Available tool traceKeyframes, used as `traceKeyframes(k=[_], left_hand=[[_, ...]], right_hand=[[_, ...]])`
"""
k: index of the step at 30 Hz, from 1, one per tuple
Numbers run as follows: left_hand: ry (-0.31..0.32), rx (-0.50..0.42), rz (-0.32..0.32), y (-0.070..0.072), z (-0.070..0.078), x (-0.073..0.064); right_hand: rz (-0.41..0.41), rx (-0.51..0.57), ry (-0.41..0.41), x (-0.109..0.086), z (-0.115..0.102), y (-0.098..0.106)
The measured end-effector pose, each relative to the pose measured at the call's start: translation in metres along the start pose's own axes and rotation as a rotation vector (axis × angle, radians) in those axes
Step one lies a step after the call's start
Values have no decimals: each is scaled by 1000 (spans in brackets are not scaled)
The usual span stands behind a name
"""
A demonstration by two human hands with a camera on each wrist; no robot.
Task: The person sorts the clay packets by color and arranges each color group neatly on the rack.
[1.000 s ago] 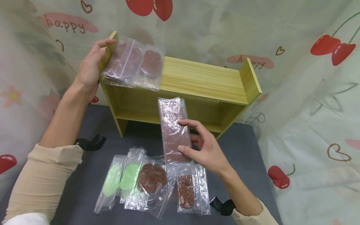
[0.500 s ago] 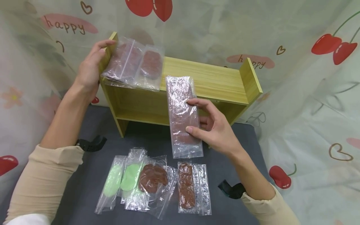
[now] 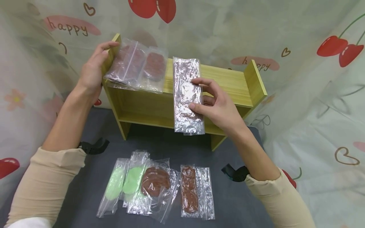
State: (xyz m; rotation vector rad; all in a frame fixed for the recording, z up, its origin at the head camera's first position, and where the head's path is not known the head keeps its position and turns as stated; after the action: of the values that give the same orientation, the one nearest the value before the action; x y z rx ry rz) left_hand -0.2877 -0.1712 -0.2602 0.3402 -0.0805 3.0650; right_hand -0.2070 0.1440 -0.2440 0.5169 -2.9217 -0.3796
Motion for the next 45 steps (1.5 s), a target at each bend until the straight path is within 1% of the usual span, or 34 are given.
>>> traceKeyframes(k=[3, 8, 10, 14, 21, 28, 33, 36, 42, 45], left_hand=[[0, -27, 2, 0, 0, 0], [15, -34, 4, 0, -1, 1], [18, -34, 3, 1, -1, 1], [20, -12, 1, 1, -1, 1], [20, 102, -11, 3, 0, 1], [19, 117, -13, 3, 0, 1], [16, 123, -5, 2, -1, 2], [10, 115, -1, 1, -1, 2], [-2, 119, 2, 0, 0, 1], [-2, 120, 3, 1, 0, 1]], right_hand=[[28, -50, -2, 10, -3, 1], [92, -107, -25, 26, -4, 4], [107, -105, -40, 31, -2, 5], [126, -84, -74, 42, 1, 8], [147, -42, -123, 61, 4, 11], [174, -111, -155, 78, 1, 9], [166, -108, -168, 85, 4, 7], [164, -140, -169, 87, 5, 6], [157, -289, -171, 91, 5, 7], [153, -373, -143, 95, 5, 8]])
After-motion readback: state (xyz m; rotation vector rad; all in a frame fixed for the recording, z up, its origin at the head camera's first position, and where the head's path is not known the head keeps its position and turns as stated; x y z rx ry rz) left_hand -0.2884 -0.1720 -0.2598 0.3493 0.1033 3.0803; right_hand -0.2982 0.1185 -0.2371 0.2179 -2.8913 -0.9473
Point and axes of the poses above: each hand's wrist, its own x-axis towards the middle knuckle, its own y-axis out of the back of the hand, z = x × y, the point moved 5 cm from there along x, towards the middle knuckle, and after that the axes turned 4 degrees about -y, right-handed, at the moved point
